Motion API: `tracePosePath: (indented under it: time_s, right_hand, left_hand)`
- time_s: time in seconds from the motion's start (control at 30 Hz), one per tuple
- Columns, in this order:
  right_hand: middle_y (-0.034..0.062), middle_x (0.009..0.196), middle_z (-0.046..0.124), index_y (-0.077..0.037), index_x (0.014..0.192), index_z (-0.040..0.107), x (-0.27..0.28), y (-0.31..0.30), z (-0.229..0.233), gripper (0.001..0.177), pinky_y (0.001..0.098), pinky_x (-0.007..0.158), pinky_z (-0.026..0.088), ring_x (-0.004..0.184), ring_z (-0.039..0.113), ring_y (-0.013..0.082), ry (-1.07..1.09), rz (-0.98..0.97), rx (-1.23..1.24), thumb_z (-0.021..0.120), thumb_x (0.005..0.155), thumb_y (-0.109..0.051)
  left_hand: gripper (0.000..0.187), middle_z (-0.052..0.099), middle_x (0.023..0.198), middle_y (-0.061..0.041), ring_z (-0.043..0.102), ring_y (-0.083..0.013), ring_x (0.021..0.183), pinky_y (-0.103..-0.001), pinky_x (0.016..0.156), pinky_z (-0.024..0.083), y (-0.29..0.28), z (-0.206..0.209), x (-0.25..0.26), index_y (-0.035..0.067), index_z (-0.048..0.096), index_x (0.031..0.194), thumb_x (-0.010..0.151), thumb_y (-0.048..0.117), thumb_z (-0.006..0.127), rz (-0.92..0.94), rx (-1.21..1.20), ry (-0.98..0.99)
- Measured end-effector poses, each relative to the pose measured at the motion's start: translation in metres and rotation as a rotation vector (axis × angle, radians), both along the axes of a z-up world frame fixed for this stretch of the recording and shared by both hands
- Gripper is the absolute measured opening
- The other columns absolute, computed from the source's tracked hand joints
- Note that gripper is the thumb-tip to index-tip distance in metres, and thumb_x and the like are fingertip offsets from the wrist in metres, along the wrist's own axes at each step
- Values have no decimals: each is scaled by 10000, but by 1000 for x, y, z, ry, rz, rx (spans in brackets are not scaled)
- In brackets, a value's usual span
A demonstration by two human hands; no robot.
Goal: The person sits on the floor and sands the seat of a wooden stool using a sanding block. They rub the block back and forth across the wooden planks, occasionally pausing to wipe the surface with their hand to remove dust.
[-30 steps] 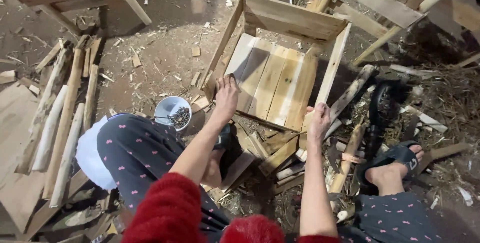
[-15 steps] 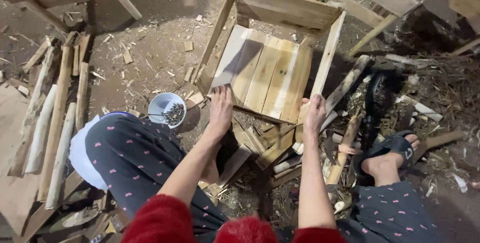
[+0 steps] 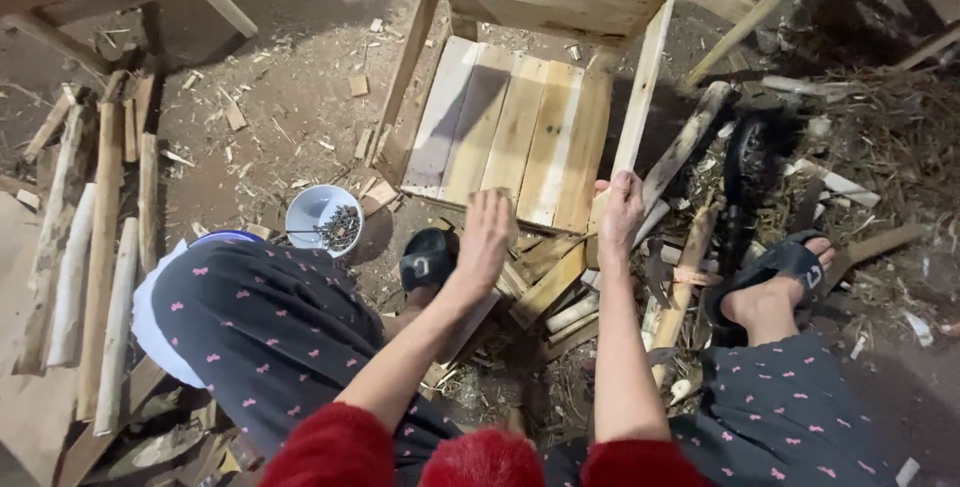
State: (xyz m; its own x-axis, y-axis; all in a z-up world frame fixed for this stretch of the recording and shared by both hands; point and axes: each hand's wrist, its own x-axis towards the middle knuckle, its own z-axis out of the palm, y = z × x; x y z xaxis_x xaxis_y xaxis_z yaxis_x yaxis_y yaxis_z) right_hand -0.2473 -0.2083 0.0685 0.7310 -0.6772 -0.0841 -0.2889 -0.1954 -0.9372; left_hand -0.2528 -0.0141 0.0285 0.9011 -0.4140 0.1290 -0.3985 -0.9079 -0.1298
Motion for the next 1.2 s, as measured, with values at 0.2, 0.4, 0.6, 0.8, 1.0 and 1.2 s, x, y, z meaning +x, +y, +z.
tracePosePath:
  time_s: [0.2, 0.4, 0.6, 0.8, 1.0, 1.2]
  right_hand:
    - [-2, 828, 704, -221, 1068, 599, 2, -2, -5, 363, 281, 649, 496, 727, 656, 141, 20, 2, 39, 413, 946, -508]
    - [11, 865, 707, -225, 1064, 601, -6, 8, 17, 368, 301, 679, 495, 768, 660, 157, 29, -9, 62, 397, 940, -505]
    - [-46, 876, 705, -285, 1127, 586, -3, 0, 2, 374, 310, 727, 487, 839, 659, 147, 86, 2, 38, 397, 931, -542]
    - [-50, 887, 706, -282, 1152, 580, -5, 1, 9, 387, 319, 740, 490, 847, 663, 148, 111, -8, 45, 389, 932, -538]
    - [-14, 894, 707, -239, 1169, 578, -8, 3, 16, 417, 323, 734, 479, 850, 653, 165, 57, 11, 36, 392, 938, -532]
    - [-12, 899, 706, -242, 1200, 573, -8, 4, 16, 443, 335, 733, 474, 846, 648, 167, 74, 10, 54, 378, 949, -550]
  left_hand:
    - [498, 460, 1350, -254, 405, -399, 1279, -470, 1032, 360, -8, 4, 1, -6, 498, 1297, 802, 0, 551, -107, -176, 46]
    - [469, 526, 1278, -187, 452, -340, 1230, -410, 965, 401, -16, -1, 48, 24, 527, 1260, 792, 3, 550, -175, -164, 26]
    - [505, 511, 1283, -211, 433, -365, 1227, -453, 1010, 340, -2, 32, 15, -12, 514, 1265, 769, 24, 605, -227, -213, 29]
    - [557, 493, 1311, -251, 418, -397, 1248, -482, 1028, 322, 0, 37, 0, -32, 496, 1282, 741, 32, 611, -241, -219, 74]
    - [466, 524, 1263, -226, 446, -354, 1193, -431, 1002, 347, -25, 18, 51, -36, 509, 1258, 795, 3, 552, -243, -259, 54]
    - [488, 510, 1246, -258, 446, -374, 1178, -431, 986, 357, -6, 12, 10, -61, 493, 1240, 755, -44, 548, -342, -278, 32]
